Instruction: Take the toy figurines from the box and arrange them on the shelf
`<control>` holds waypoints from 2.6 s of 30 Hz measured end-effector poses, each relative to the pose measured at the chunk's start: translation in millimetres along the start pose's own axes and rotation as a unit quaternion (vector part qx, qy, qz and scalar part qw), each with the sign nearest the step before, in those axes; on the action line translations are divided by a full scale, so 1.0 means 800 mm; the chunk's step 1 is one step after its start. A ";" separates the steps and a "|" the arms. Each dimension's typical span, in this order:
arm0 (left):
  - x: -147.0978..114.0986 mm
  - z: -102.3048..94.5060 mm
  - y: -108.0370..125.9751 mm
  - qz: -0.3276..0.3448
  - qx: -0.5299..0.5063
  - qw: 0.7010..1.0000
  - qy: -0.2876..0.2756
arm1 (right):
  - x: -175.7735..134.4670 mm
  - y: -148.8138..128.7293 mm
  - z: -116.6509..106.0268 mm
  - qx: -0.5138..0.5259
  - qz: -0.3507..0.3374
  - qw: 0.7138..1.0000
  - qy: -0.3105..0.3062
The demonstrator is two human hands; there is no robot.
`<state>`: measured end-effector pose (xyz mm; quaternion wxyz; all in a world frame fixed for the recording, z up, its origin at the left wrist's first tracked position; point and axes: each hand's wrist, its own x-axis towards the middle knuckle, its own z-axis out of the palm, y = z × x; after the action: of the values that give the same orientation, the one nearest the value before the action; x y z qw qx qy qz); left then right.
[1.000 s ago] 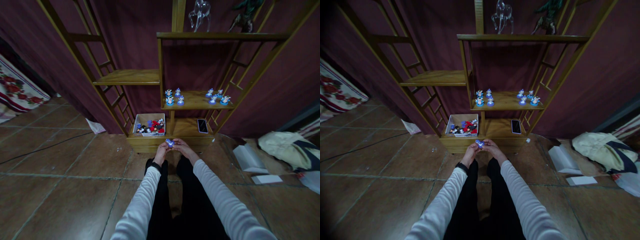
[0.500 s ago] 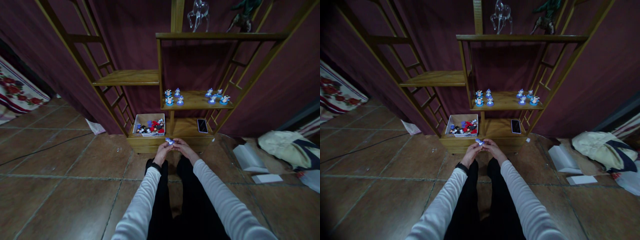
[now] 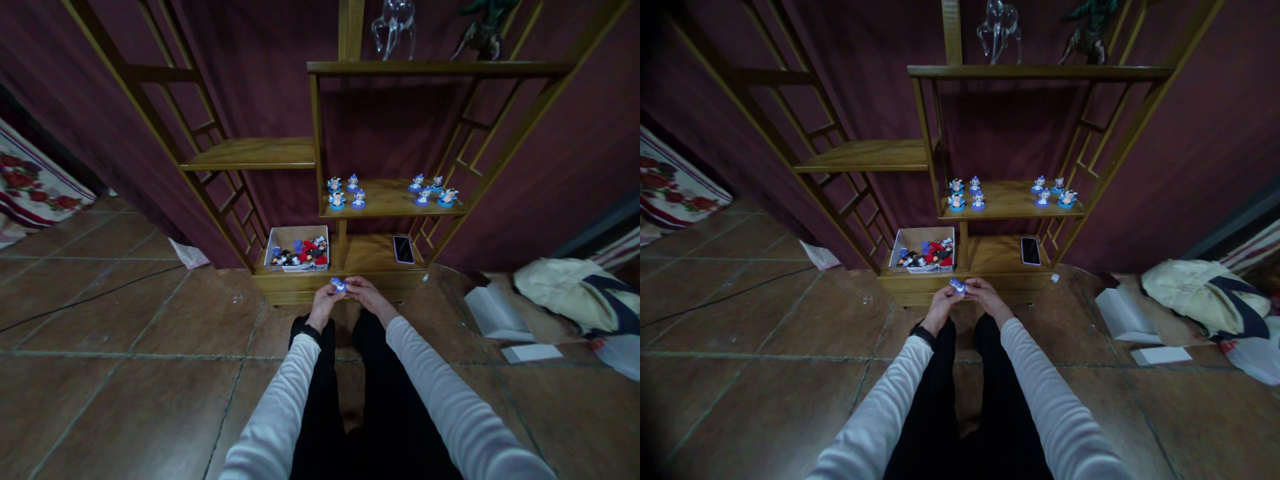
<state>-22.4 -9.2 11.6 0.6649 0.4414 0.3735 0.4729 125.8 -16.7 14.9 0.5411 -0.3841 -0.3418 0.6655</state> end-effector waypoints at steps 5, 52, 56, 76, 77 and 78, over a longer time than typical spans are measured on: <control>-0.001 0.001 -0.001 -0.002 0.007 1.000 0.014 | 0.000 -0.001 -0.001 -0.005 0.009 1.000 -0.009; 0.014 -0.006 -0.035 0.070 0.108 0.985 0.113 | 0.008 0.009 0.013 -0.184 -0.039 0.982 -0.009; 0.012 -0.003 -0.027 0.064 0.085 0.989 0.106 | 0.008 0.009 0.014 -0.194 -0.043 0.980 0.006; 0.000 -0.003 -0.002 -0.042 -0.112 0.989 0.081 | 0.010 0.018 0.013 -0.183 -0.080 0.980 0.009; 0.001 -0.004 -0.002 -0.042 -0.112 0.989 0.084 | 0.010 0.018 0.013 -0.179 -0.079 0.981 0.005; 0.001 -0.004 -0.003 -0.040 -0.113 0.989 0.084 | 0.010 0.017 0.013 -0.176 -0.078 0.981 0.004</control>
<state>-24.8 -7.7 8.4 0.6953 0.3062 0.3898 0.5205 109.2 -11.7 6.7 0.5163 -0.4482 -0.4805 0.5492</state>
